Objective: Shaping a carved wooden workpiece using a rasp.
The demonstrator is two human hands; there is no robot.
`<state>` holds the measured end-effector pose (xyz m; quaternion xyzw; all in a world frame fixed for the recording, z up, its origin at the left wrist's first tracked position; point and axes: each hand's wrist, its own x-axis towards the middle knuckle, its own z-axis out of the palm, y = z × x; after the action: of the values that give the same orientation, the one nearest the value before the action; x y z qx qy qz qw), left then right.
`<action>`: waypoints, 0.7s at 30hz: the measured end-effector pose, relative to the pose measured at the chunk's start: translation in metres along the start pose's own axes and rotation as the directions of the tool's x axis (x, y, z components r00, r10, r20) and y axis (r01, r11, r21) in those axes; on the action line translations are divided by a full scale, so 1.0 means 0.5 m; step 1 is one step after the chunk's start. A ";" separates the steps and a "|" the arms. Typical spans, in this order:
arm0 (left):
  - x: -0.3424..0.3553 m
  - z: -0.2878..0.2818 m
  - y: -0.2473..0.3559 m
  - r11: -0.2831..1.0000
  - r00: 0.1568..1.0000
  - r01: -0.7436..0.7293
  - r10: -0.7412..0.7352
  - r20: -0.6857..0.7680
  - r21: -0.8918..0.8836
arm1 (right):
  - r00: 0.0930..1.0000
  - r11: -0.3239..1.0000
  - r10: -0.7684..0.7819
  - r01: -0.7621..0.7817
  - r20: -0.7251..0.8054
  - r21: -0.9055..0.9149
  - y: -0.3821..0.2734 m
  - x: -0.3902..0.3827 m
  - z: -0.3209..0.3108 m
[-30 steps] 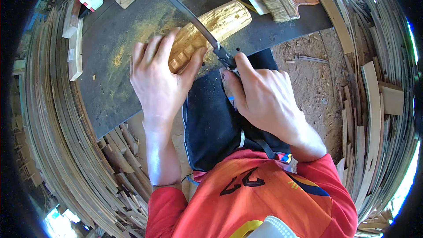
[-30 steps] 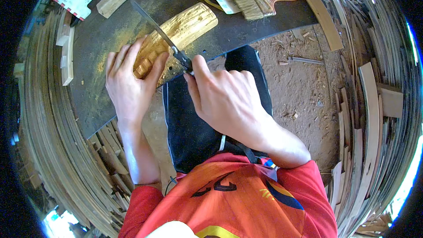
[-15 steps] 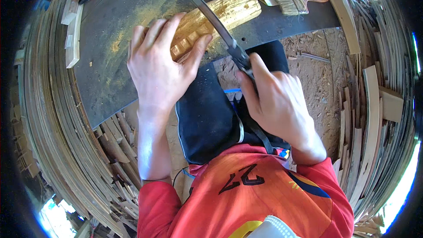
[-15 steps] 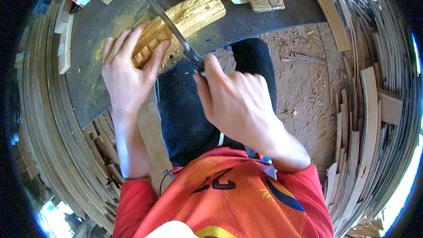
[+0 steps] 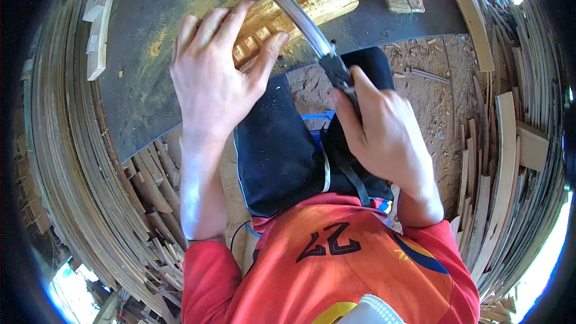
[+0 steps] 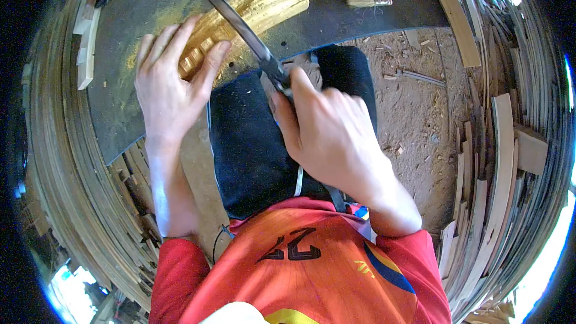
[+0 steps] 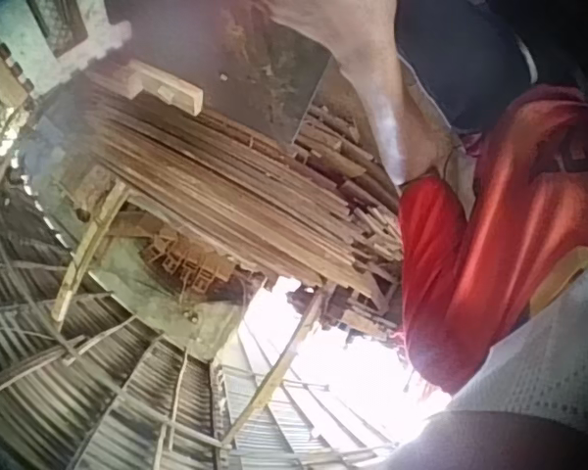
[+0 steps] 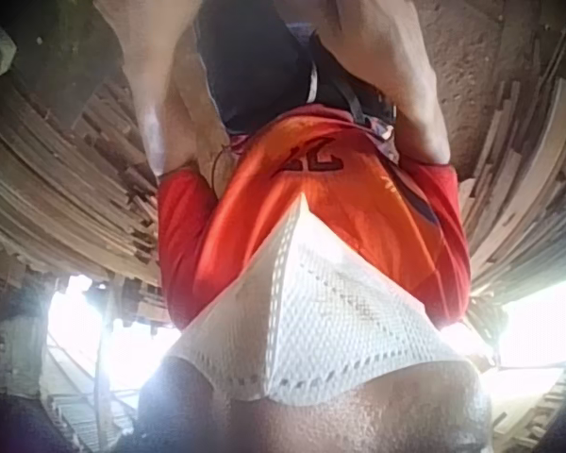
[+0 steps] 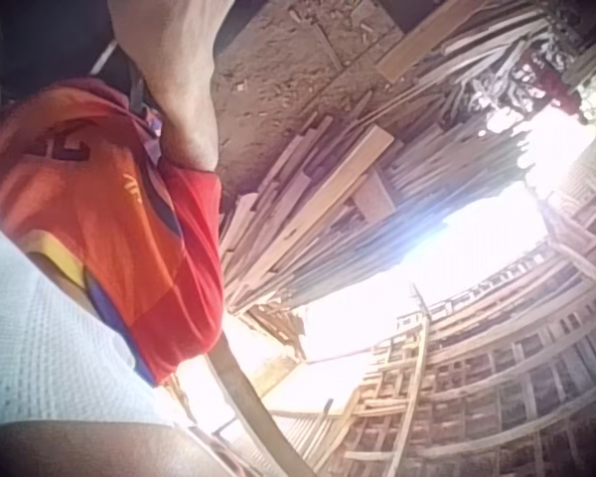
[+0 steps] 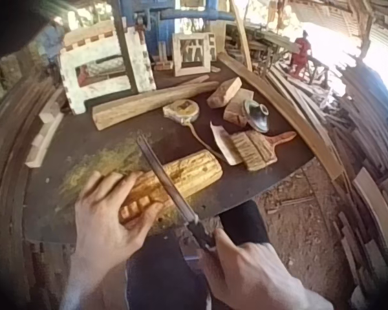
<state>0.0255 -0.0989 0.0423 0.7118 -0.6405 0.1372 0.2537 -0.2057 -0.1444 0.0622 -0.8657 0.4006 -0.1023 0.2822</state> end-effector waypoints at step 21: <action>-0.001 0.004 -0.006 1.000 1.000 -0.003 0.003 -0.012 -0.008 | 1.000 0.996 -0.017 0.015 -0.019 -0.087 -0.013 -0.007 0.004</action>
<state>0.0283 -0.0991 0.0399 0.7091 -0.6403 0.1394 0.2603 -0.2031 -0.1374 0.0644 -0.8793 0.4003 -0.0957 0.2396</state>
